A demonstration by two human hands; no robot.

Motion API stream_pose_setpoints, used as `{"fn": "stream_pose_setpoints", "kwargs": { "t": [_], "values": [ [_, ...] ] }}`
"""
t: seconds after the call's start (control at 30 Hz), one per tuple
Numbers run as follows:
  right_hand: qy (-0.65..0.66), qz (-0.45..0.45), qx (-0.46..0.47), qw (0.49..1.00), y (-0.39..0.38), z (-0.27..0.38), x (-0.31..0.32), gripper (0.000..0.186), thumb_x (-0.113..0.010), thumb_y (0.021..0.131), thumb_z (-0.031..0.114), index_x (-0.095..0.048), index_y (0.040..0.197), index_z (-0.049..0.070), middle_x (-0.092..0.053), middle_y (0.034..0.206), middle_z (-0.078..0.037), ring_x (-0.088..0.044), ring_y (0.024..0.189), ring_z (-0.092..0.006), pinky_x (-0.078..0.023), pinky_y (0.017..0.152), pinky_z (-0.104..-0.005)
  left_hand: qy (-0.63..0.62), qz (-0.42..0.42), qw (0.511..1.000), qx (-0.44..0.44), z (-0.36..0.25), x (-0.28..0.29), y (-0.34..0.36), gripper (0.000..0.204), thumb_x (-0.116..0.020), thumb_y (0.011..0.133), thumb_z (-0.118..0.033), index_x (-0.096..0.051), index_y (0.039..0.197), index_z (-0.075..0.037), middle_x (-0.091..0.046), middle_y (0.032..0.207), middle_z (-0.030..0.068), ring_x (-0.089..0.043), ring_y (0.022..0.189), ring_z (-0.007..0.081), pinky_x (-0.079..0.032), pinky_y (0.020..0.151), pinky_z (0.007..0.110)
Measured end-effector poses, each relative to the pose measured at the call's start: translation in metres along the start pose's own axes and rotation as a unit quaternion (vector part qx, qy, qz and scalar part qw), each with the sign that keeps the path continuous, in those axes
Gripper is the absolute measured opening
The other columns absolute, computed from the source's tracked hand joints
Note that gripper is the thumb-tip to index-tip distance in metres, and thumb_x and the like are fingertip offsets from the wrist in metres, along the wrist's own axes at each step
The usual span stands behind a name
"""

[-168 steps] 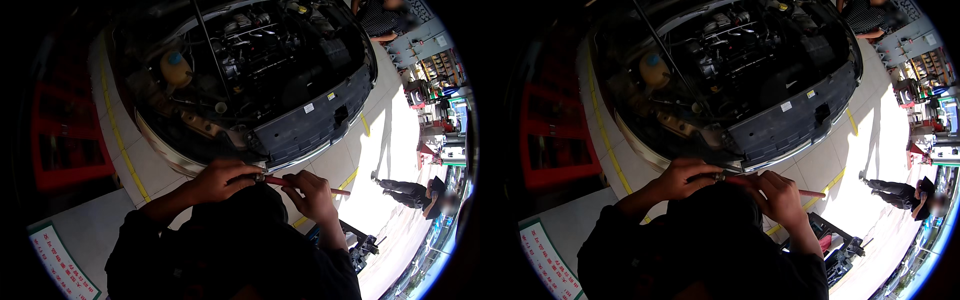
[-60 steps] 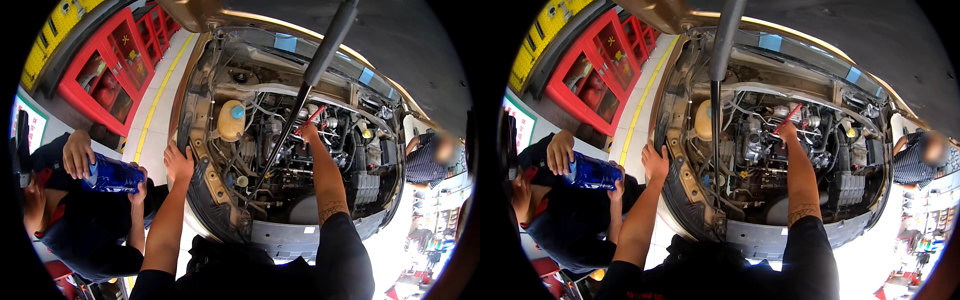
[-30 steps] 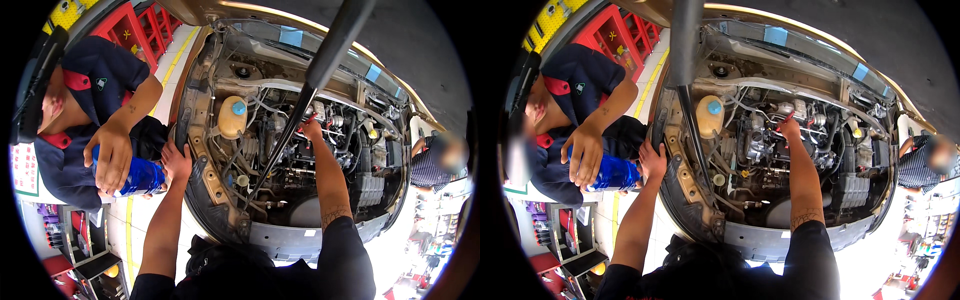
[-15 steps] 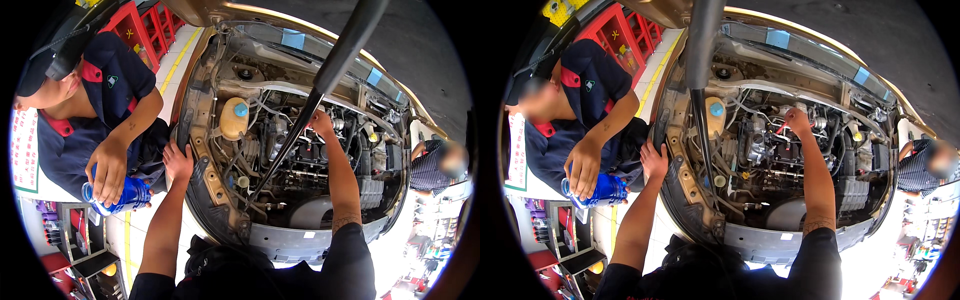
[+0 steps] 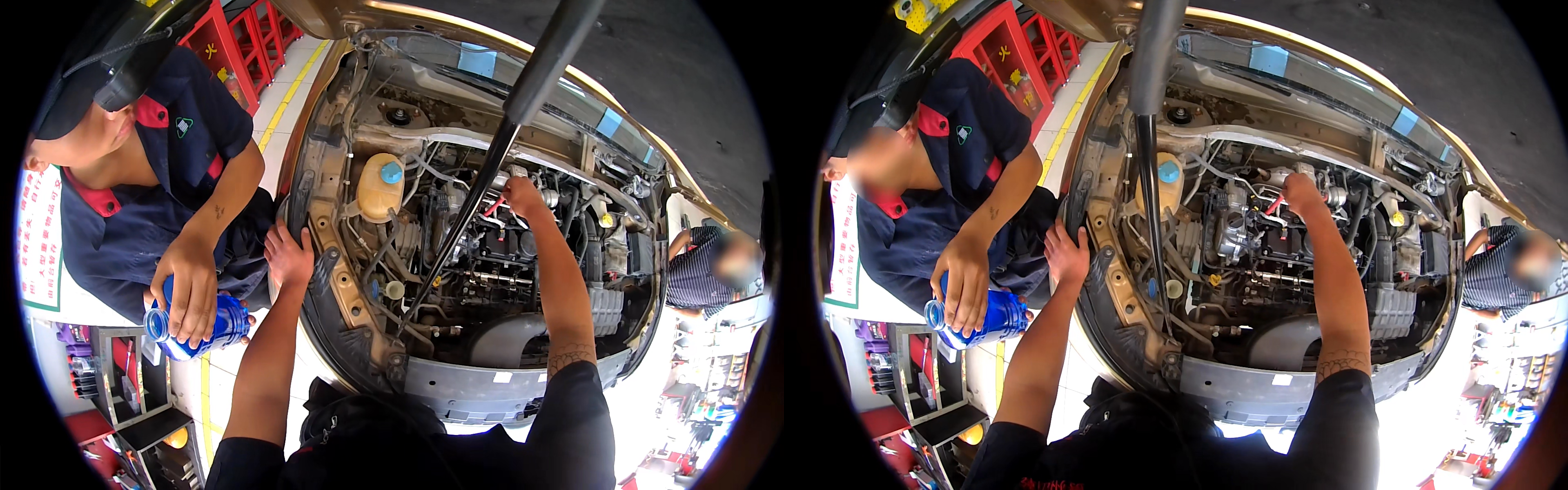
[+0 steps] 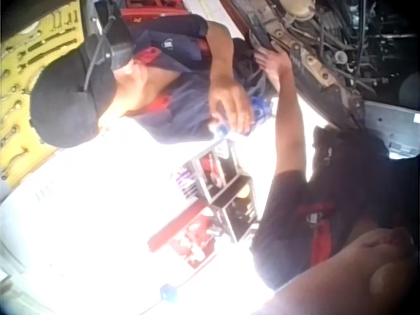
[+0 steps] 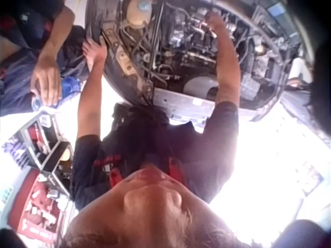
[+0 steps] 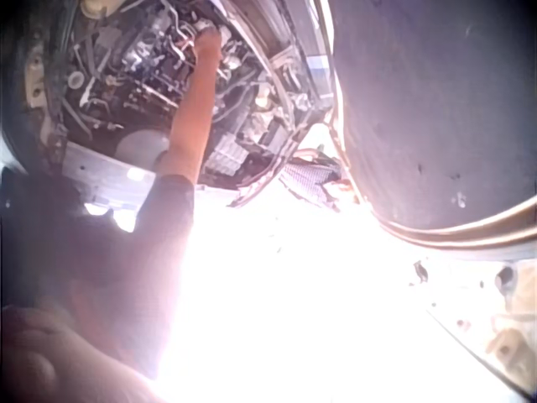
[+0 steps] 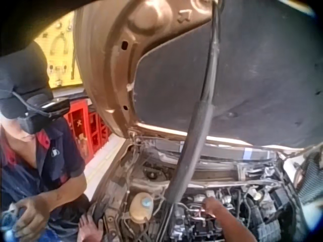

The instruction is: The person pours blue fluid into the engine bay and uses a ratchet wrench to tighten bolts on the engine. The person also organizes tools in a toolbox.

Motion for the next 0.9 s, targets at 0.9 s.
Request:
{"fn": "stream_pose_setpoints", "kwargs": {
  "t": [0.9],
  "values": [
    [-0.049, -0.037, -0.051, 0.997, -0.014, -0.007, -0.003, 0.039, -0.066, 0.098, 0.037, -0.072, 0.105, -0.001, -0.071, 0.108, -0.028, -0.067, 0.107, -0.0476, -0.055, 0.094, -0.0538, -0.017, 0.001, 1.0, -0.016, 0.007, -0.012, -0.013, 0.071, -0.056, 0.104, -0.045, -0.035, 0.157, -0.003, -0.043, 0.151, 0.026, -0.042, 0.141, 0.0434, -0.036, 0.115, 0.054]
  ]
}}
Point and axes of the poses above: each hand's wrist, its own y-axis towards the middle knuckle, its own x-axis out of the back of the hand, z = x × y, the point moved 6 cm from there along y, towards the middle knuckle
